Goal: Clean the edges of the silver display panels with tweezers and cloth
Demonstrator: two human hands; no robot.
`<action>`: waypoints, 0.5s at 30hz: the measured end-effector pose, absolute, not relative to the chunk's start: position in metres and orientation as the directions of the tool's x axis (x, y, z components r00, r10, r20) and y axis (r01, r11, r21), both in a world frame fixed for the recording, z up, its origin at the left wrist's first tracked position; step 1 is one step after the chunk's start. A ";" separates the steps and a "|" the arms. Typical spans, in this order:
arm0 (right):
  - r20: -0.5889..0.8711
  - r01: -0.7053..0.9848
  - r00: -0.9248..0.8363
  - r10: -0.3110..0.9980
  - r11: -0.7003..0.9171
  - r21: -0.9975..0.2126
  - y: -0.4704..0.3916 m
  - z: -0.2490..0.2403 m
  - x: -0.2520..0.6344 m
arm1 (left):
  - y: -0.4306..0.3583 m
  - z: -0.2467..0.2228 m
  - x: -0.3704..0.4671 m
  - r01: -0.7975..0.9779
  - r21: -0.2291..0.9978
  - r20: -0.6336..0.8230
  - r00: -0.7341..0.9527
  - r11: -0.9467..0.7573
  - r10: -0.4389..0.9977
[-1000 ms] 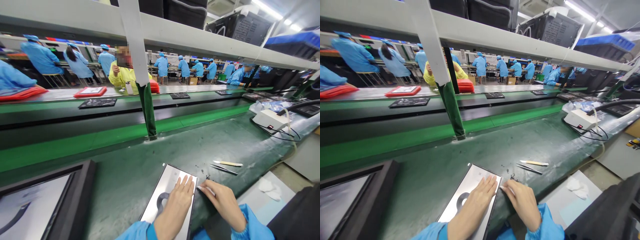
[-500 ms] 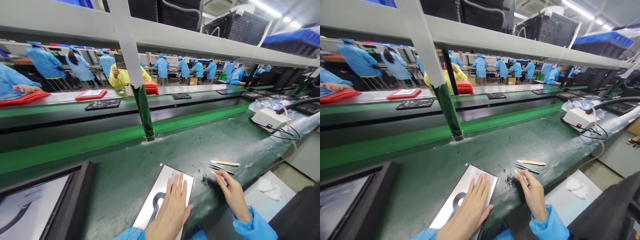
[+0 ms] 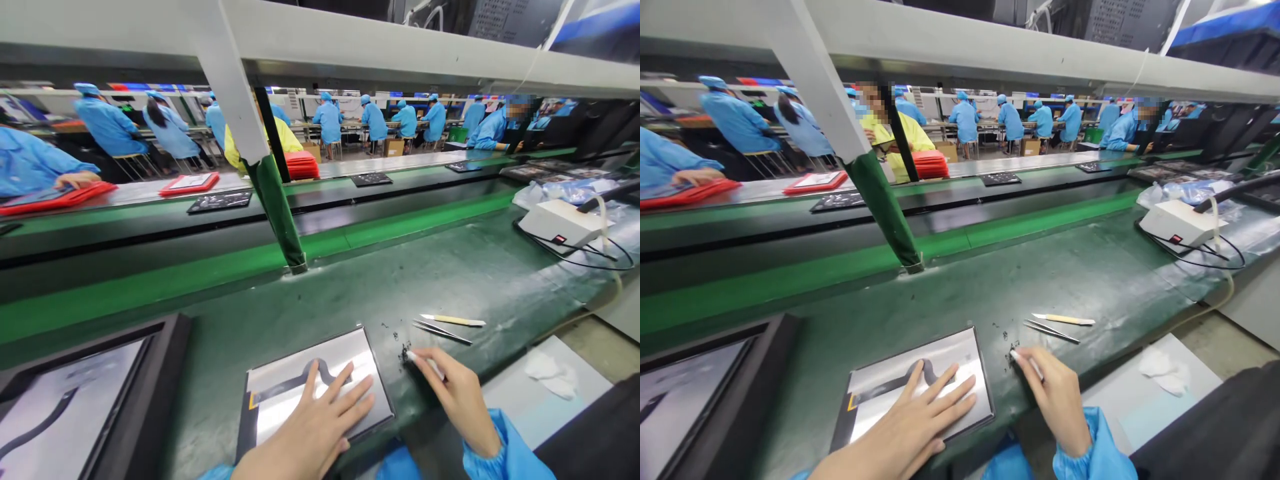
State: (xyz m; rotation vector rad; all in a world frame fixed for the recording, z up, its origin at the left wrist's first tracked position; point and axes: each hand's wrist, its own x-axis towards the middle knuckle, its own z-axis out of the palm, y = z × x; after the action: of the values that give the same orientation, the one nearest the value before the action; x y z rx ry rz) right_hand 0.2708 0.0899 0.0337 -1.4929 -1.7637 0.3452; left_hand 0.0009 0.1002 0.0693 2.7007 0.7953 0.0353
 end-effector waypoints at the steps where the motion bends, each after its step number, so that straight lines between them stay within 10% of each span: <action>1: 0.383 0.725 -0.064 0.921 0.307 -0.617 0.084 0.035 0.267 | 0.100 0.072 -0.001 0.515 0.324 -0.057 0.848 -0.794 0.527; 15: 0.406 0.860 -0.302 0.863 0.430 -0.275 0.060 0.039 0.238 | 0.093 0.042 0.025 0.568 0.191 0.286 0.748 -0.801 0.599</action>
State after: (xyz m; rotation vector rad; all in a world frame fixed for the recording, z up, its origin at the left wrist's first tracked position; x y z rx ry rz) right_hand 0.2383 0.0598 0.0391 -1.4506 -2.1924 0.0077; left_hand 0.0245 0.0928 0.0421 2.8508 0.9534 0.5137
